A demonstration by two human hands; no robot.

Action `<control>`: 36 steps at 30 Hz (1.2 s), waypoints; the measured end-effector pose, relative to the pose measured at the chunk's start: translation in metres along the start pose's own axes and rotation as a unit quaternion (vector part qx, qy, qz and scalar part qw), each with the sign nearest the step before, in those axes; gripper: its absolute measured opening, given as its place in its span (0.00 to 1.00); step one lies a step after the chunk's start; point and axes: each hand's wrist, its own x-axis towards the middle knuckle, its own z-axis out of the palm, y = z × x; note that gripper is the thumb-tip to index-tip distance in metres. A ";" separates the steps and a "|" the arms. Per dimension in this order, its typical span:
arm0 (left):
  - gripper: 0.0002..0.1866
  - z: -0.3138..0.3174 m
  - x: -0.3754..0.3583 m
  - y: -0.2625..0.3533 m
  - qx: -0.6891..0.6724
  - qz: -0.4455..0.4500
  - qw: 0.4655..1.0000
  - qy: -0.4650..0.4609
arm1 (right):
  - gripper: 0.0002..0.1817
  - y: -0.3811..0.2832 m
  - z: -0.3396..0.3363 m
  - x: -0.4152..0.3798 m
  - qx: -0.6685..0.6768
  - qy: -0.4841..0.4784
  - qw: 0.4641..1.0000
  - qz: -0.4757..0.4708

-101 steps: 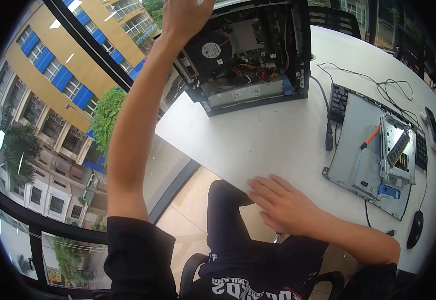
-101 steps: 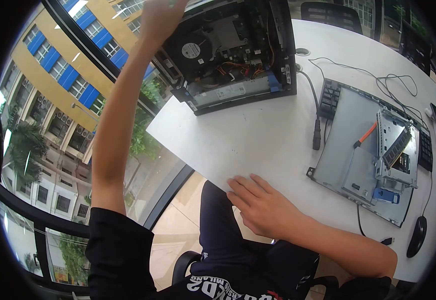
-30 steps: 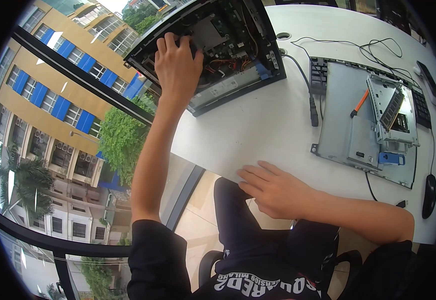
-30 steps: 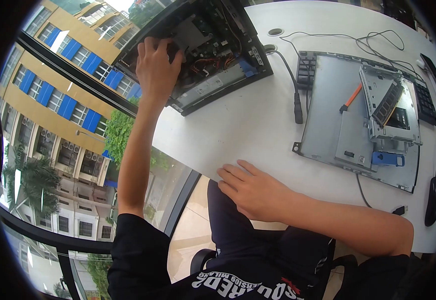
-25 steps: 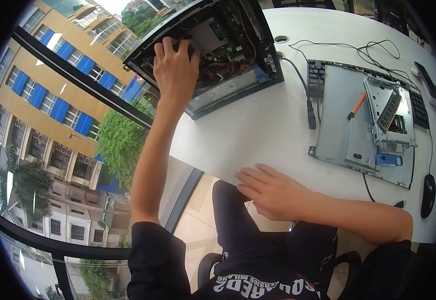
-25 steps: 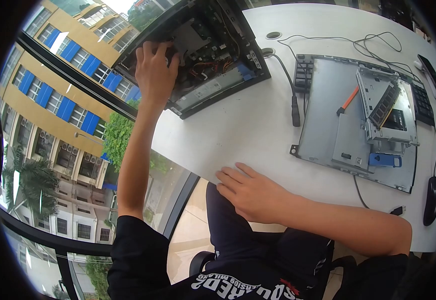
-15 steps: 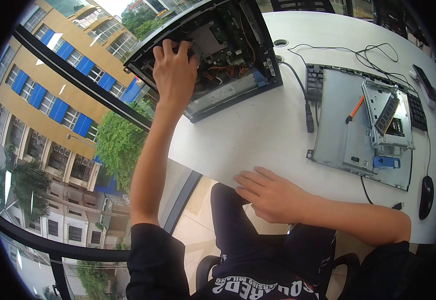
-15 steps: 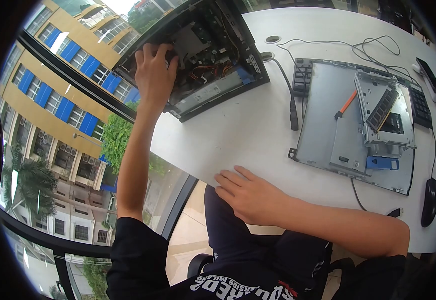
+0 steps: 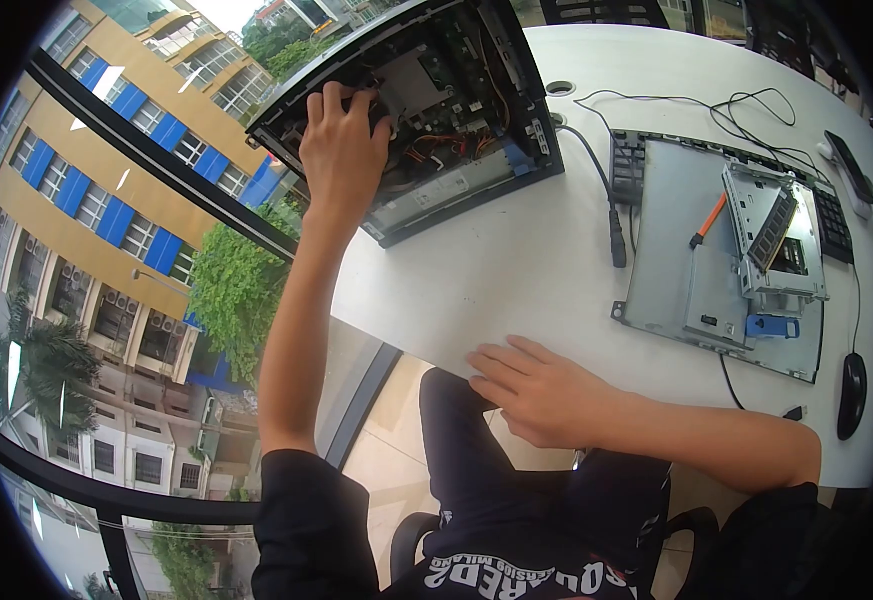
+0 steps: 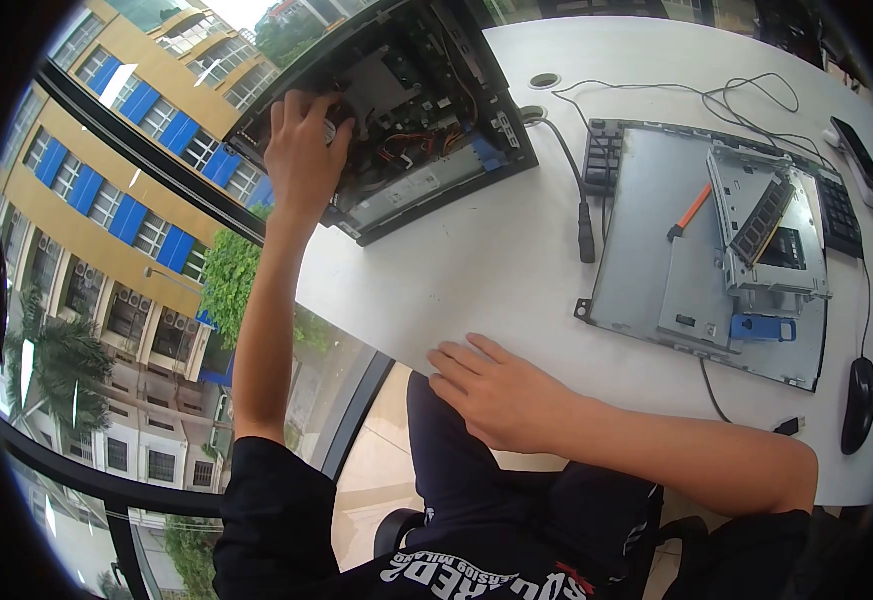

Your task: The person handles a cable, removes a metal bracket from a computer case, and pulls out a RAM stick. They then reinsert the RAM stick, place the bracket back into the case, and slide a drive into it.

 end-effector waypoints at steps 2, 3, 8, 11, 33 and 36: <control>0.16 -0.002 0.000 0.000 0.000 0.003 1.000 -0.002 | 0.29 0.000 0.000 0.000 0.002 0.000 1.000 0.000; 0.16 -0.002 0.001 -0.001 -0.001 0.004 1.000 -0.001 | 0.29 0.000 0.000 0.000 0.002 -0.001 1.000 0.001; 0.15 -0.004 0.001 -0.002 -0.009 0.006 1.000 -0.006 | 0.29 0.000 0.000 0.000 0.002 0.002 1.000 0.000; 0.15 -0.005 0.001 -0.003 -0.018 0.003 1.000 -0.006 | 0.28 0.000 0.000 0.000 0.003 0.002 1.000 0.000; 0.29 -0.001 -0.064 -0.016 -0.127 -0.026 0.992 0.003 | 0.30 -0.001 -0.004 0.004 0.004 -0.003 1.000 -0.001; 0.38 0.006 -0.061 -0.007 -0.117 -0.036 0.992 -0.040 | 0.30 -0.002 -0.004 0.004 0.004 -0.002 1.000 0.000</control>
